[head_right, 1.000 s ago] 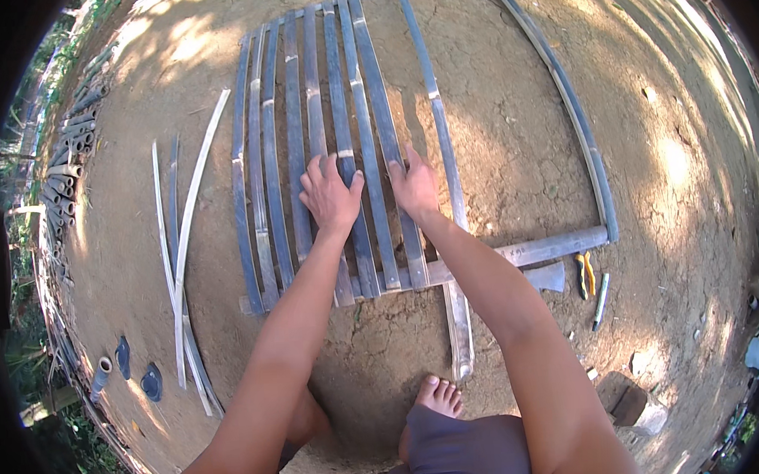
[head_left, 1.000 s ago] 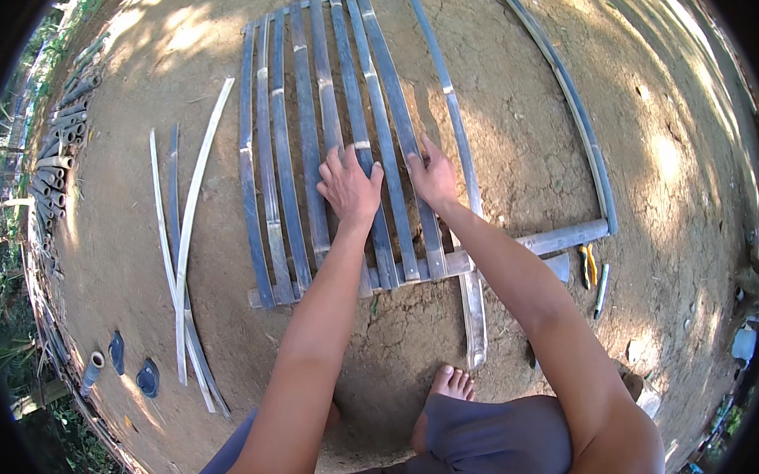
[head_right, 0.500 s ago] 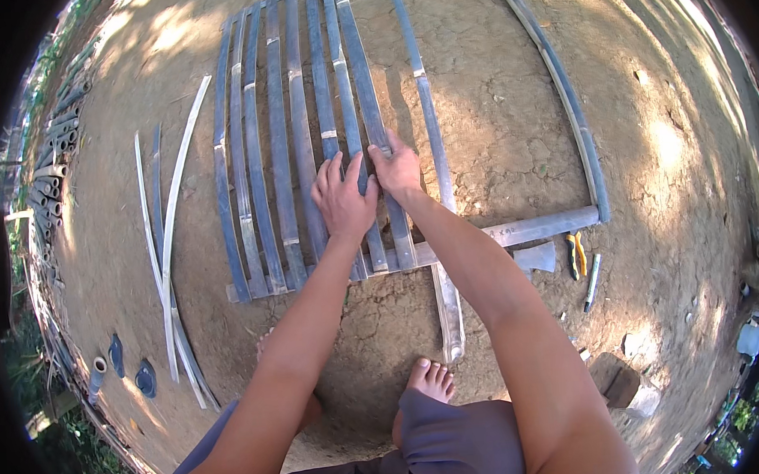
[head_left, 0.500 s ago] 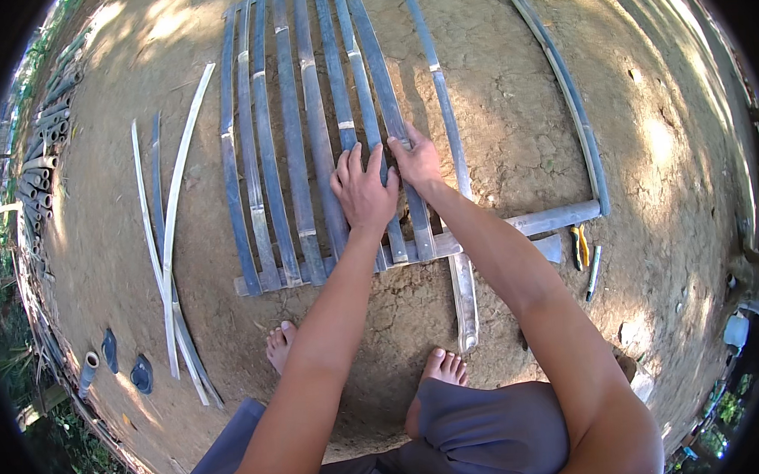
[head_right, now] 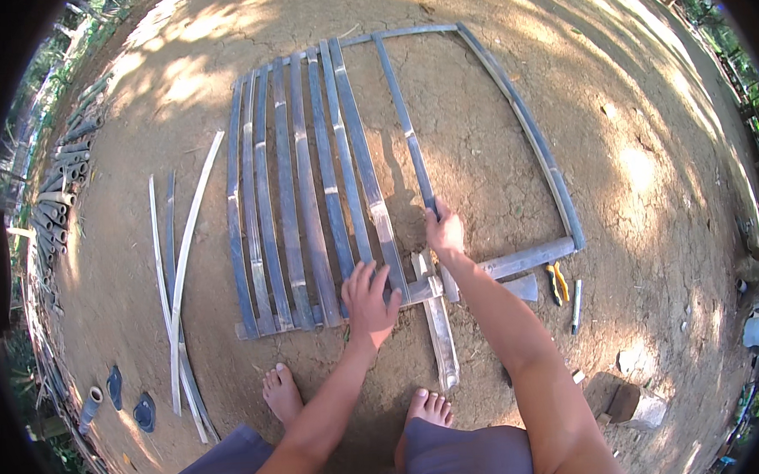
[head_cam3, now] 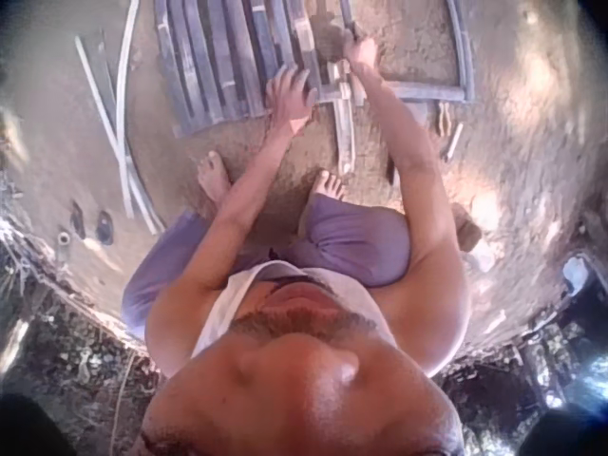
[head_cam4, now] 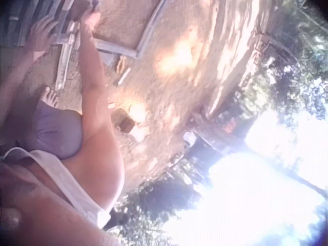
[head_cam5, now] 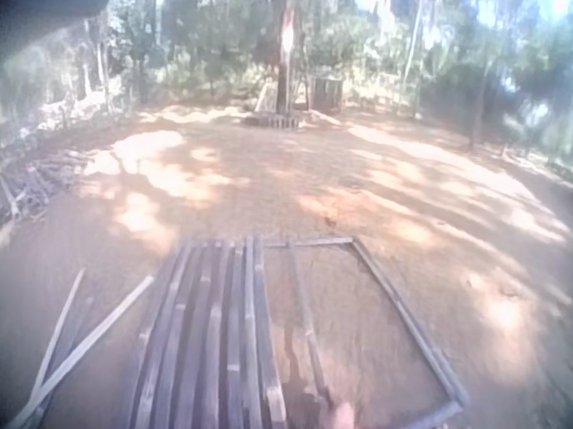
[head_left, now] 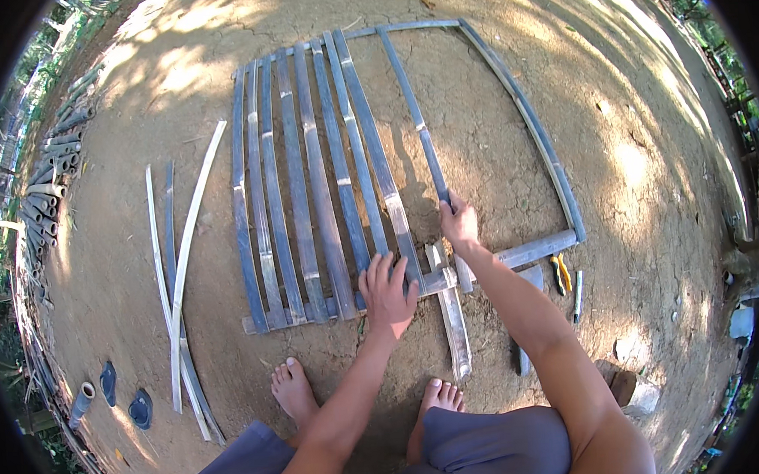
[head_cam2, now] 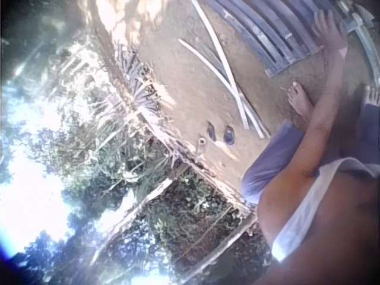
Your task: The person nails thin bamboo strips onto a rectangular bamboo frame on the ground using an axe and small nails, then cuts a strip with a pair of snips.
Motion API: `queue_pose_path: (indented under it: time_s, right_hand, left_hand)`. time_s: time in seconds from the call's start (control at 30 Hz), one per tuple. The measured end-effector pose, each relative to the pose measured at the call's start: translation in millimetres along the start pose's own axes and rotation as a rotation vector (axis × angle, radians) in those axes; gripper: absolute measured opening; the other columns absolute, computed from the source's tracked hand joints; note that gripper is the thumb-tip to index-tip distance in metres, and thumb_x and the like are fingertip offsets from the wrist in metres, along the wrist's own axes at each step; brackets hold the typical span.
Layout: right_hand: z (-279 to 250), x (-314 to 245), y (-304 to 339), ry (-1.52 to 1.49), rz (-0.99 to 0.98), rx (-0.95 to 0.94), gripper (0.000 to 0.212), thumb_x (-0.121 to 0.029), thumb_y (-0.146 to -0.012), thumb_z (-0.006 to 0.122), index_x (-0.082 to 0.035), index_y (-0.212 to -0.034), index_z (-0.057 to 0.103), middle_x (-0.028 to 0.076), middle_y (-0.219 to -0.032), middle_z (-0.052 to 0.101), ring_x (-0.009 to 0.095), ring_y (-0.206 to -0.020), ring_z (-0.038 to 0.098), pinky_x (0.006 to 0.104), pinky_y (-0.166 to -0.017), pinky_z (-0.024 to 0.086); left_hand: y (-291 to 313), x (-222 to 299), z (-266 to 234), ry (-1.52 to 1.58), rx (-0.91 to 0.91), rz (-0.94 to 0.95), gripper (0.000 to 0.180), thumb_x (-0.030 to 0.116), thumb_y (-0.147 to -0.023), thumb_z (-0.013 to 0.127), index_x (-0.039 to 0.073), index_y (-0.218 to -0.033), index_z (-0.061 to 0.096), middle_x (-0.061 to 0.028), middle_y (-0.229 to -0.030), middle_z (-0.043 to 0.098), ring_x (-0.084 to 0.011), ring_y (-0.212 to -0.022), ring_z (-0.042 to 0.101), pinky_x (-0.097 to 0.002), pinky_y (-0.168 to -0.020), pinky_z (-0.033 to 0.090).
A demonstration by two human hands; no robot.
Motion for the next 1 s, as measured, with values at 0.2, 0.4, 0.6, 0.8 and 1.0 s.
queue_pose_path:
  time_s: [0.2, 0.4, 0.6, 0.8, 1.0]
  right_hand:
    - [13.4, -22.0, 26.6, -0.105, -0.018, 0.000, 0.047, -0.026, -0.100, 0.068, -0.006, -0.142, 0.067, 0.018, -0.099, 0.078, 0.020, -0.084, 0.073, 0.0353, -0.078, 0.056]
    - [22.8, -43.0, 28.0, -0.140, 0.015, -0.111, 0.047, -0.028, -0.100, 0.065, -0.006, -0.141, 0.066, 0.025, -0.109, 0.076, 0.034, -0.103, 0.076, 0.0396, -0.090, 0.057]
    - [33.0, -29.3, 19.5, -0.181, 0.028, -0.121, 0.048, -0.027, -0.101, 0.063, -0.002, -0.142, 0.064, 0.024, -0.111, 0.077, 0.034, -0.106, 0.075, 0.0391, -0.092, 0.056]
    - [38.9, -34.5, 21.4, -0.443, 0.180, -0.230, 0.046, -0.023, -0.104, 0.065, -0.009, -0.148, 0.062, 0.001, -0.076, 0.066, 0.009, -0.063, 0.060, 0.0263, -0.059, 0.049]
    - [30.9, -46.4, 23.0, -0.524, 0.228, -0.245, 0.054, -0.020, -0.104, 0.065, -0.006, -0.155, 0.054, 0.001, -0.078, 0.067, 0.009, -0.063, 0.060, 0.0257, -0.057, 0.050]
  left_hand:
    - [29.3, 8.8, 2.7, 0.034, -0.059, -0.046, 0.050, 0.024, -0.091, 0.073, 0.009, -0.138, 0.064, -0.0173, -0.149, 0.054, -0.0384, -0.149, 0.039, -0.0600, -0.123, 0.025]
    - [30.3, 4.8, -0.9, 0.007, -0.090, -0.054, 0.050, 0.023, -0.091, 0.074, 0.009, -0.138, 0.064, -0.0158, -0.149, 0.054, -0.0374, -0.150, 0.038, -0.0604, -0.124, 0.025]
    - [23.9, 8.9, 6.8, -0.015, -0.080, -0.027, 0.051, 0.024, -0.089, 0.075, 0.010, -0.137, 0.064, -0.0143, -0.150, 0.054, -0.0367, -0.150, 0.037, -0.0655, -0.123, 0.022]
    - [21.7, 14.4, 11.9, 0.012, -0.121, -0.044, 0.060, 0.031, -0.083, 0.083, 0.014, -0.137, 0.065, -0.0131, -0.151, 0.053, -0.0354, -0.151, 0.036, -0.0693, -0.123, 0.017]
    - [20.6, 22.0, 11.8, 0.000, -0.201, -0.009, 0.065, 0.032, -0.077, 0.090, 0.017, -0.136, 0.067, -0.0112, -0.153, 0.050, -0.0347, -0.153, 0.034, -0.0692, -0.125, 0.015]
Point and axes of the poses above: each hand's wrist, its own y-axis away from the middle knuckle, its own z-axis out of the palm, x = y × z, the point moved 1 cm from there along -y, towards the middle knuckle
